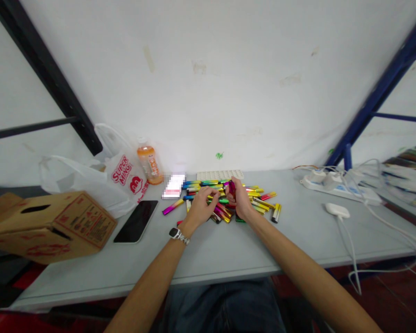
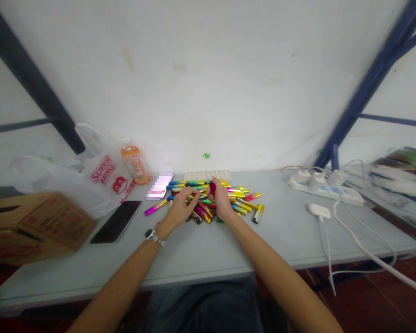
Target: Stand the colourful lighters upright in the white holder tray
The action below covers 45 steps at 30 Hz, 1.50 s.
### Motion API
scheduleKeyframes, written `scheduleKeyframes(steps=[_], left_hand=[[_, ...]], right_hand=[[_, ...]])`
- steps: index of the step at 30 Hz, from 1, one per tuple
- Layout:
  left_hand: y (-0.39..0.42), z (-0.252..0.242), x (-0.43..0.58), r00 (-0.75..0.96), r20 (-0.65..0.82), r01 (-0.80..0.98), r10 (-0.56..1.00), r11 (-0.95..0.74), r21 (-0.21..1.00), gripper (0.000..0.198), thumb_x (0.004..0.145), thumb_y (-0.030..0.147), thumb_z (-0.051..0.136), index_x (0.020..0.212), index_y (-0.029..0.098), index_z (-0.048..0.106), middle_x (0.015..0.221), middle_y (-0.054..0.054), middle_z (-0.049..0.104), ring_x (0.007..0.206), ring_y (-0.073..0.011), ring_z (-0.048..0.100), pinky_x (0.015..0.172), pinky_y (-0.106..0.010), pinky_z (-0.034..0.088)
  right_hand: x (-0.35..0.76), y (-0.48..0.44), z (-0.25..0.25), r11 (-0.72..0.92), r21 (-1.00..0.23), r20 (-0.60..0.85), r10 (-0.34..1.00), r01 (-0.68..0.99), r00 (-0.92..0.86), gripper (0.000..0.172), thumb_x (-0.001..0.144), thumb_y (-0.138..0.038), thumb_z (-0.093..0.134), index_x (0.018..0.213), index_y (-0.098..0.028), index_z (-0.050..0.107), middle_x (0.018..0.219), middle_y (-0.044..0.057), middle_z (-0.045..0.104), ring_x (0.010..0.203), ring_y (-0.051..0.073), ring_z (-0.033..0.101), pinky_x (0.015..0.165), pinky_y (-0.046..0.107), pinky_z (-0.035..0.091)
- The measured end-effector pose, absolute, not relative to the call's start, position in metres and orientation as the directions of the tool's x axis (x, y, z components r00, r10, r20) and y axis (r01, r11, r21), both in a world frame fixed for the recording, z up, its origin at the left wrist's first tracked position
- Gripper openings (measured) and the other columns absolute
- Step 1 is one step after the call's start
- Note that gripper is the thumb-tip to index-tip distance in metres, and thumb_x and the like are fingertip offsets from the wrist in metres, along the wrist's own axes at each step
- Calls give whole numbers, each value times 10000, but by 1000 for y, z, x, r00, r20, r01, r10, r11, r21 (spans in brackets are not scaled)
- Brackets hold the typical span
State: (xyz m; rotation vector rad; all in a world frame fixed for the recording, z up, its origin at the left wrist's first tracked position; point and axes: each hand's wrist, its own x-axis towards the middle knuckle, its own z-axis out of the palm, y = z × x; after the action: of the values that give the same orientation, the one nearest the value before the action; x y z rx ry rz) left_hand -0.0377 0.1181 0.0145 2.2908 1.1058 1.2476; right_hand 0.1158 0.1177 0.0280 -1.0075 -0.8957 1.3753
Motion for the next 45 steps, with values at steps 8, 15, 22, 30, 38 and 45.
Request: scheduleKeyframes(steps=[8,15,22,30,38,45], left_hand=[[118,13,-37,342,578,490,741,-666,563,146,941,242,520,865,196,636,880,-41,658,877,-188,604,842,-342,507],[118,14,-37,344,575,489,742,-665,565,145,936,228,522,859,189,637,885,-46,661,887,-192,607,848,-344,499],[118,14,-37,348,562,504,751,-655,563,149,936,223,515,846,193,630,878,-46,661,906,-202,604,865,-359,492],[124,6,-40,344,551,544,760,-640,543,161,939,246,516,829,192,622,877,-48,652,915,-210,599,878,-371,474],[127,1,-40,338,533,564,776,-620,545,171,929,229,524,793,191,620,884,-53,669,903,-213,599,849,-364,466],[125,3,-41,357,518,544,777,-624,561,167,920,209,529,785,189,626,879,-52,669,894,-210,595,839,-362,456]], right_hand=[[113,113,39,-36,-914,-114,979,-405,171,415,920,-301,288,524,-210,373,386,-62,262,327,71,174,379,227,89],[112,116,30,-34,-908,-77,993,-419,87,451,931,-386,308,526,-206,388,403,-73,227,345,68,148,379,220,70],[113,122,22,59,-916,47,998,-396,38,534,831,-706,493,797,-190,624,547,-56,414,449,88,353,423,213,303],[125,130,18,244,-944,238,970,-221,55,417,728,-592,728,844,-207,614,624,-49,546,577,109,477,570,242,395],[141,190,25,450,-838,484,874,309,41,262,771,-414,685,890,-181,689,789,23,693,633,145,585,599,270,457],[140,271,27,508,-733,546,836,452,-55,140,737,-223,638,870,-182,631,799,9,684,649,147,631,687,292,504]])
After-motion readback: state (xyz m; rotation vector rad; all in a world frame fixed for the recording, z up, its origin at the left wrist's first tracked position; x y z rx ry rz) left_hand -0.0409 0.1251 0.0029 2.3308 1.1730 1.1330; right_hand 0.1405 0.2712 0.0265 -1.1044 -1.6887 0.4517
